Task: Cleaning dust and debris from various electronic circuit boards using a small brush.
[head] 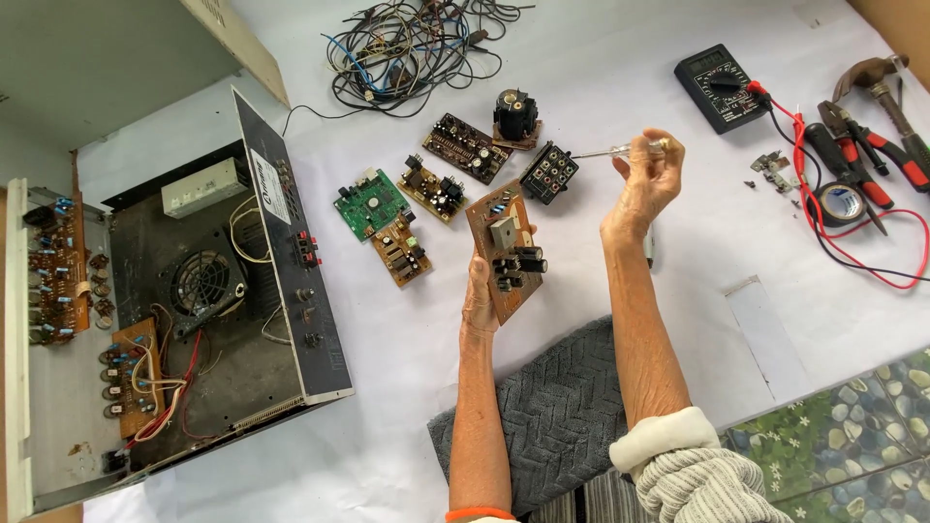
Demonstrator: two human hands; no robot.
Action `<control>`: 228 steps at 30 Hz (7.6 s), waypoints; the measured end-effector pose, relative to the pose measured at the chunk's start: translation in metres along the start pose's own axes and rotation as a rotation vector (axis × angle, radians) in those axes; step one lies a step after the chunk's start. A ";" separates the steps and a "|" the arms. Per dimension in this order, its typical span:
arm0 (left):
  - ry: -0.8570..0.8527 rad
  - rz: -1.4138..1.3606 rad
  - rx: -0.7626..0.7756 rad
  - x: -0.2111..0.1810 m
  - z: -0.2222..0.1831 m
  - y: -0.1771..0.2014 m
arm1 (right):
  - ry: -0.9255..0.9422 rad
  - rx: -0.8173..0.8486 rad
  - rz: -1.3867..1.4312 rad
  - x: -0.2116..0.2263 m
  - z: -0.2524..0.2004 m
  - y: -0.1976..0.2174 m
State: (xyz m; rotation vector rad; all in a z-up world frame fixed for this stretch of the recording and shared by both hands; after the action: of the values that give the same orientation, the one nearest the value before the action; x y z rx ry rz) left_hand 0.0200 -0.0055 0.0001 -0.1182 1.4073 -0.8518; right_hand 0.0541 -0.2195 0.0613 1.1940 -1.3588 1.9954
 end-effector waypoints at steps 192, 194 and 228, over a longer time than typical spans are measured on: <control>-0.008 -0.559 -0.171 -0.040 0.000 -0.006 | 0.304 0.887 -0.095 0.100 -0.089 -0.068; -0.016 -0.553 -0.164 -0.040 0.001 -0.004 | 0.279 0.891 -0.063 0.101 -0.090 -0.068; -0.044 -0.573 -0.330 0.005 -0.008 0.036 | 0.310 1.166 0.012 0.104 -0.107 -0.067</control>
State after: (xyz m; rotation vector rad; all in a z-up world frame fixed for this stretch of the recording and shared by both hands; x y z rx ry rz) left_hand 0.0285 0.0206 -0.0253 -0.8181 1.4844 -1.0623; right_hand 0.0056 -0.1055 0.1682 1.1514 0.0650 2.8926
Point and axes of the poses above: each hand's wrist, its own z-axis towards the middle knuckle, its own y-axis out of the back of the hand, x = y × z, the point moved 2 cm from there along z, towards the middle knuckle, and after that the axes turned 6 degrees about z, right-handed, at the moved point
